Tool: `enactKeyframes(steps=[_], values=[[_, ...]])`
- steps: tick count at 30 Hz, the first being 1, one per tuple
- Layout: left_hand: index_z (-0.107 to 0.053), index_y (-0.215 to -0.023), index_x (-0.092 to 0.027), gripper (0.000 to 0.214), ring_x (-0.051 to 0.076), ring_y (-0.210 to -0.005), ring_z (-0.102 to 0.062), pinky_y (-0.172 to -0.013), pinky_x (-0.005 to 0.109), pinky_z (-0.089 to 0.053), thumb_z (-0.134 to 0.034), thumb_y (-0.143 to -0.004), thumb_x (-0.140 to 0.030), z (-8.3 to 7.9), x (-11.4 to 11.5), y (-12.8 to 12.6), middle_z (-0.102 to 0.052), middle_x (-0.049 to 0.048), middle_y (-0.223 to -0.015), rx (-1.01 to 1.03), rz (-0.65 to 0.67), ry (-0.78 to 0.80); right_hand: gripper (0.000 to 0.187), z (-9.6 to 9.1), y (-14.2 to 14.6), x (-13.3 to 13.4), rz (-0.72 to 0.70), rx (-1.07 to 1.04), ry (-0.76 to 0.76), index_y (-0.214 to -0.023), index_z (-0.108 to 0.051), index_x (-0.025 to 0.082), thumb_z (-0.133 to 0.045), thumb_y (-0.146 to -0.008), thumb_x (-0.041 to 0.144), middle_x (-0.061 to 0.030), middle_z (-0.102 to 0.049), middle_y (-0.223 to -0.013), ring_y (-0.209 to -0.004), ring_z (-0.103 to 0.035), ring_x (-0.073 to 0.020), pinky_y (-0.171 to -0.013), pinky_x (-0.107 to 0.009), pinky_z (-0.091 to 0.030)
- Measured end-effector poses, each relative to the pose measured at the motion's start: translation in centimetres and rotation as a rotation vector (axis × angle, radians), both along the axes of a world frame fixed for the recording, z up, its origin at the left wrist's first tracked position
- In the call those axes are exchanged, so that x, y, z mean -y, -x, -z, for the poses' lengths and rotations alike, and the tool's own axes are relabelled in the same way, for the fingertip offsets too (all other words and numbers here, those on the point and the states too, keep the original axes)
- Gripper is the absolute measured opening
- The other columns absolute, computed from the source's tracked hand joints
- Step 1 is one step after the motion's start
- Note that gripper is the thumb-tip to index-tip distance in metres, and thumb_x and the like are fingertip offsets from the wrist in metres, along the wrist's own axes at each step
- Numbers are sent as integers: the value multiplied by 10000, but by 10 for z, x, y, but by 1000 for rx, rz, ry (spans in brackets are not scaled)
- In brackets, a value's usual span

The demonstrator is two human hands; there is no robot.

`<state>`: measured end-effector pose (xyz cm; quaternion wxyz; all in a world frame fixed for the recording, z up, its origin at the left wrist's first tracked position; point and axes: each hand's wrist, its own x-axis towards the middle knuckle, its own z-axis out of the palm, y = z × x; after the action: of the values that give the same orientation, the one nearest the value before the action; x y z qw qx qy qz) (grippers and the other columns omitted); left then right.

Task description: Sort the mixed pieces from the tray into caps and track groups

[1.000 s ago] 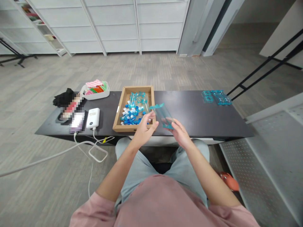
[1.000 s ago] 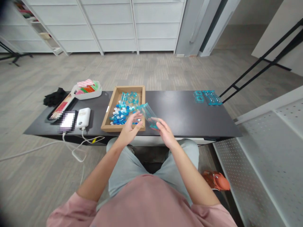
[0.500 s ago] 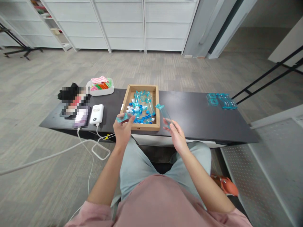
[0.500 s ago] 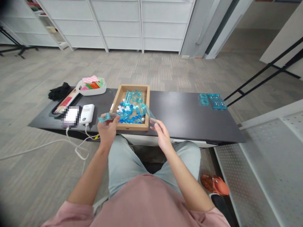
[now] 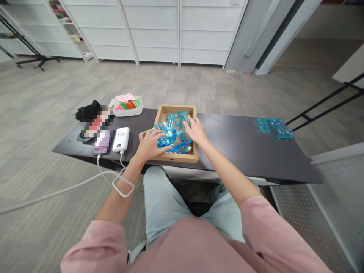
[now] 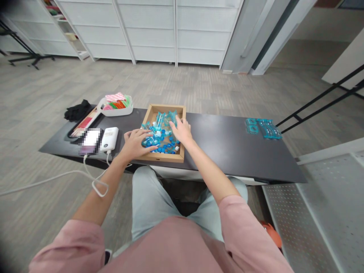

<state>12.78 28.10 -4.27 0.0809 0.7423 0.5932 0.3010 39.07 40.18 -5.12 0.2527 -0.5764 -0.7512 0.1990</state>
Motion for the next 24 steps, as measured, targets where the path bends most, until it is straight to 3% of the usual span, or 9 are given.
enactKeyframes(steps=[4, 7, 12, 15, 18, 21, 24], values=[[-829, -1217, -344, 303, 437, -1464, -668, -1335, 678, -374, -827, -1007, -563, 4, 7, 9, -815, 108, -1454, 70, -89, -28, 605, -2, 0, 3, 0, 131, -41, -1673, -738, 262, -583, -1197, 602, -208, -678, -1637, -1541, -552, -462, -1303, -669, -446], [-806, -1341, -391, 357, 429, -1461, -670, -1301, 675, -433, -778, -1032, -566, 9, 13, 16, -804, 98, -1502, 145, -153, -36, 542, 5, -30, 20, 24, 143, -102, -1598, -782, 276, -594, -1194, 585, -193, -676, -1639, -1528, -543, -448, -1277, -641, -461], [-742, -1563, -475, 555, 467, -1641, -567, -1346, 777, -375, -694, -1038, -649, 17, 16, 10, -690, 106, -1721, 84, -111, 34, 482, 27, -130, 38, 170, 229, -20, -1558, -782, 266, -604, -1180, 506, -186, -705, -1582, -1482, -584, -420, -1257, -617, -469], [-809, -1473, -520, 527, 524, -1723, -472, -1394, 865, -252, -713, -983, -687, 21, 12, 3, -707, 71, -1707, -14, -35, 51, 497, 34, -206, 42, 345, 282, -7, -1585, -751, 240, -619, -1149, 439, -208, -672, -1642, -1517, -565, -428, -1267, -630, -462], [-840, -1376, -537, 499, 541, -1710, -498, -1417, 868, -208, -703, -936, -727, 20, 7, 0, -752, 56, -1654, -46, 1, 85, 607, 33, -271, 38, 523, 341, -8, -1704, -651, 210, -618, -1136, 418, -243, -555, -1781, -1594, -508, -441, -1284, -631, -445], [-798, -1467, -474, 590, 504, -1731, -495, -1440, 812, -262, -636, -951, -713, 14, 7, 6, -676, 59, -1761, -14, -69, 93, 714, 28, -312, 24, 608, 365, 31, -1797, -546, 174, -625, -1132, 421, -274, -460, -1865, -1657, -451, -449, -1308, -639, -418], [-748, -1484, -540, 579, 411, -1755, -490, -1462, 726, -328, -603, -938, -673, 10, 14, 21, -622, -109, -1805, 106, -229, 113, 774, 23, -331, 1, 608, 368, 58, -1842, -476, 140, -633, -1131, 402, -283, -398, -1916, -1705, -407, -448, -1349, -634, -376]])
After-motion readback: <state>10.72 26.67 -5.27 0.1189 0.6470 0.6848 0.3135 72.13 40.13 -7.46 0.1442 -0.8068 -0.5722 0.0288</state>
